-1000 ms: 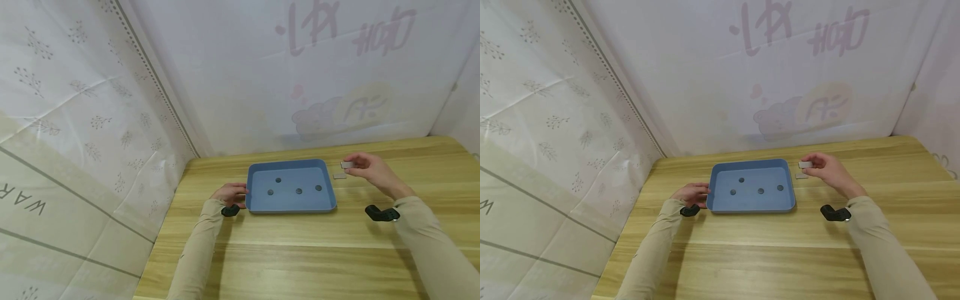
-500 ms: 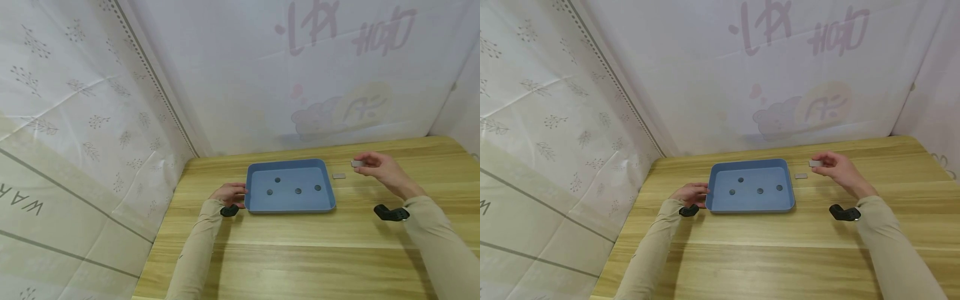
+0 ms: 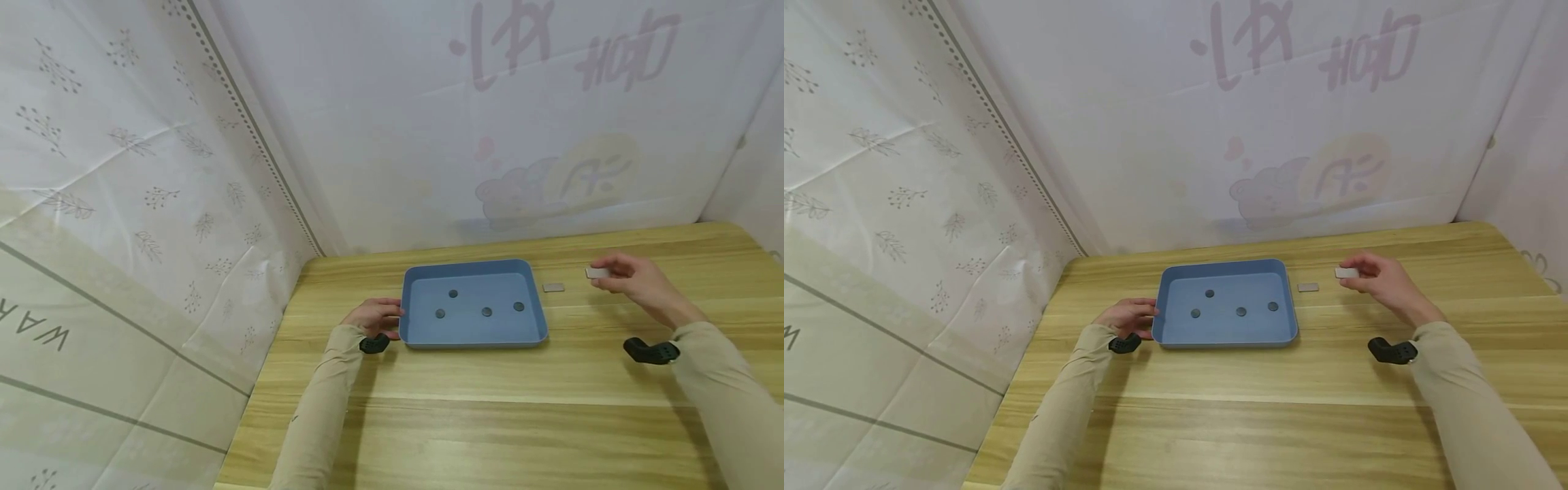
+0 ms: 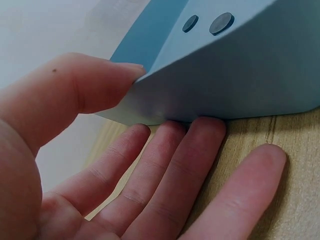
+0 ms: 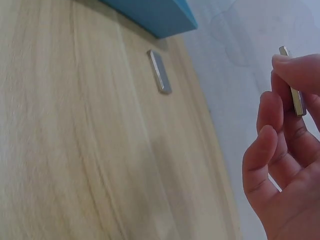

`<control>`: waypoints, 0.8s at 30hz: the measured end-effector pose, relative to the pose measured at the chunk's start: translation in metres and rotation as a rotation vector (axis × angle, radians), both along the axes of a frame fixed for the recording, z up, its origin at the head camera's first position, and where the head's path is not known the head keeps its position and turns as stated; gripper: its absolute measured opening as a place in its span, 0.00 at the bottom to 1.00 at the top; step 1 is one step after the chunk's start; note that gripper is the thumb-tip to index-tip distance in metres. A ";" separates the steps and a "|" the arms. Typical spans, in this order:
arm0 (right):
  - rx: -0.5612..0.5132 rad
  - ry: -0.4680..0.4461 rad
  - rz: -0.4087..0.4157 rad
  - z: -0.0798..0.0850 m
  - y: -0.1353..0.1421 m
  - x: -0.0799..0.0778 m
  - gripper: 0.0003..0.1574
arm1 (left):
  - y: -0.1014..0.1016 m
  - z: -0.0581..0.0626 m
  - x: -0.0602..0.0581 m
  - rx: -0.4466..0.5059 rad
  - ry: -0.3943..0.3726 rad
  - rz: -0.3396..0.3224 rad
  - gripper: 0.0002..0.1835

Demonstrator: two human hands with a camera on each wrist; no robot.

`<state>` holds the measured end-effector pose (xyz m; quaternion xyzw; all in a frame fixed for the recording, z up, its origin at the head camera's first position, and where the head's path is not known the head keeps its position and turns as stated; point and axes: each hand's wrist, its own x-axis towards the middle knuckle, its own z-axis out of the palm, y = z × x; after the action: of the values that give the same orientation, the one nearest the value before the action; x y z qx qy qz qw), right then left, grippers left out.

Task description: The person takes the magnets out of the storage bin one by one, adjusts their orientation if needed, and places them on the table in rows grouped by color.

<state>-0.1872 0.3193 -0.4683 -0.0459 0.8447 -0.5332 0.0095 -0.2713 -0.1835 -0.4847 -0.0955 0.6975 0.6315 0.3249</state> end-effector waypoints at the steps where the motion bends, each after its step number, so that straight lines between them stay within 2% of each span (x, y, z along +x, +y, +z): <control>1: 0.022 -0.002 -0.003 -0.001 0.001 0.000 0.26 | 0.000 0.000 0.000 -0.002 0.002 -0.001 0.29; 8: 0.137 -0.021 -0.016 -0.005 0.007 -0.001 0.29 | 0.000 -0.002 -0.001 -0.005 0.003 -0.007 0.28; 16: 0.237 0.053 -0.018 -0.020 0.013 -0.004 0.22 | 0.000 0.001 -0.001 -0.008 0.002 -0.007 0.30; 24: 0.254 -0.069 0.010 -0.026 0.014 -0.004 0.24 | 0.000 0.000 0.001 -0.006 0.003 0.003 0.30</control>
<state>-0.1911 0.3330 -0.4942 -0.0301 0.9043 -0.4233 0.0468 -0.2707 -0.1836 -0.4845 -0.0964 0.6997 0.6301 0.3225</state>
